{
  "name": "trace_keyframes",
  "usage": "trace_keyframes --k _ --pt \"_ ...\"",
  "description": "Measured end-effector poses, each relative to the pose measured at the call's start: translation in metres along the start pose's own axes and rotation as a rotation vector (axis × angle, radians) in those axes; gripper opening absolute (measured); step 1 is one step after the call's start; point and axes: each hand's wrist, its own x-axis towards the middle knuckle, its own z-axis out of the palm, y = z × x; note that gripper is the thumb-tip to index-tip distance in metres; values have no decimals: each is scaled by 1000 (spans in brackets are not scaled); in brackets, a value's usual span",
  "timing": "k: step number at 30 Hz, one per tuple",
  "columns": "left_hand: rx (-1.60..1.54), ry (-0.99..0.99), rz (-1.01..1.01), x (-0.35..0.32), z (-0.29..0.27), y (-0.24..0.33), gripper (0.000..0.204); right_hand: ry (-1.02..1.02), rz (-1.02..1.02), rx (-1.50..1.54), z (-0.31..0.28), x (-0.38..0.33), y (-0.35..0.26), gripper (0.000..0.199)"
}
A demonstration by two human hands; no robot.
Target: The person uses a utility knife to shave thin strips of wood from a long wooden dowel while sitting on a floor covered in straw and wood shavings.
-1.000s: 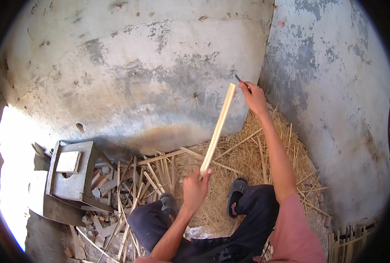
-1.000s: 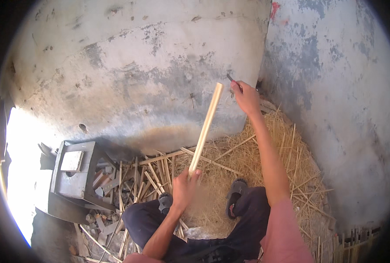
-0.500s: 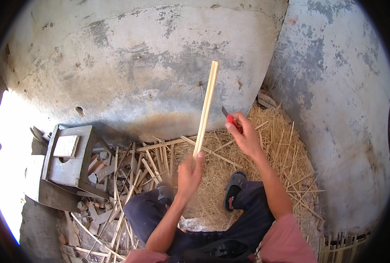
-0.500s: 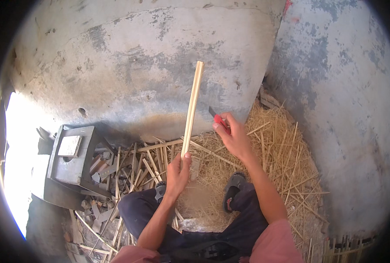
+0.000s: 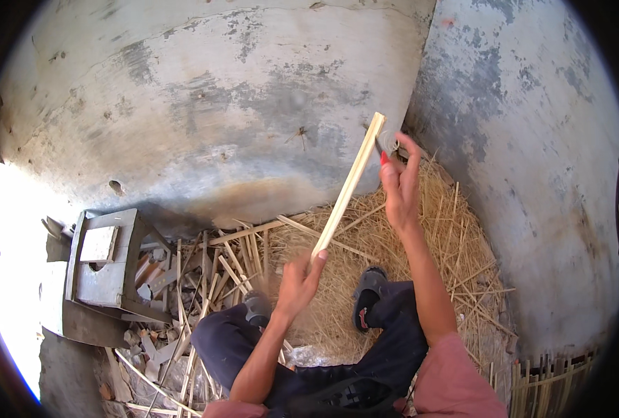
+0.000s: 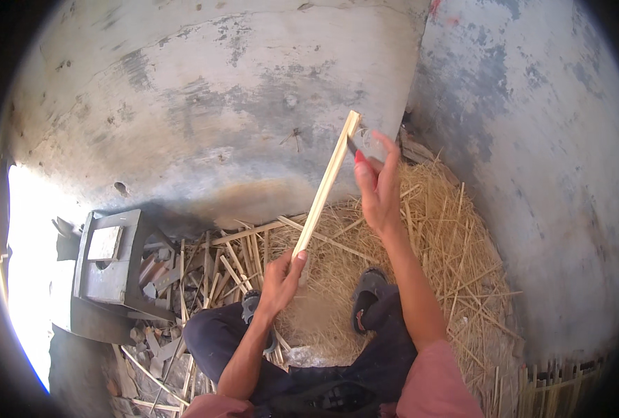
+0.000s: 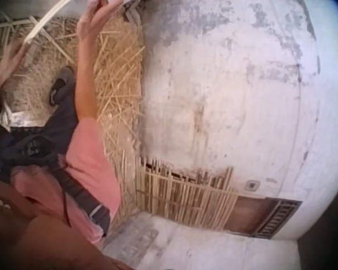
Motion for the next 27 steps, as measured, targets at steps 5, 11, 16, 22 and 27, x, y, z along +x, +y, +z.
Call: trace_keyframes --k 5,11,16,22,27 --pt "-71 -86 -37 0 0 1 49 1 1 26 -14 11 0 65" --pt "-156 -173 -58 -1 -4 -7 53 -118 -80 -143 -28 16 -2 71" --pt "-196 -262 -50 -1 -6 -16 57 -114 -113 -167 -33 18 -6 77" --pt "-104 -197 11 -8 1 -21 60 -53 -181 -328 -50 35 -2 77" --pt "-65 -230 26 -17 3 4 57 323 104 -283 -97 56 20 69"
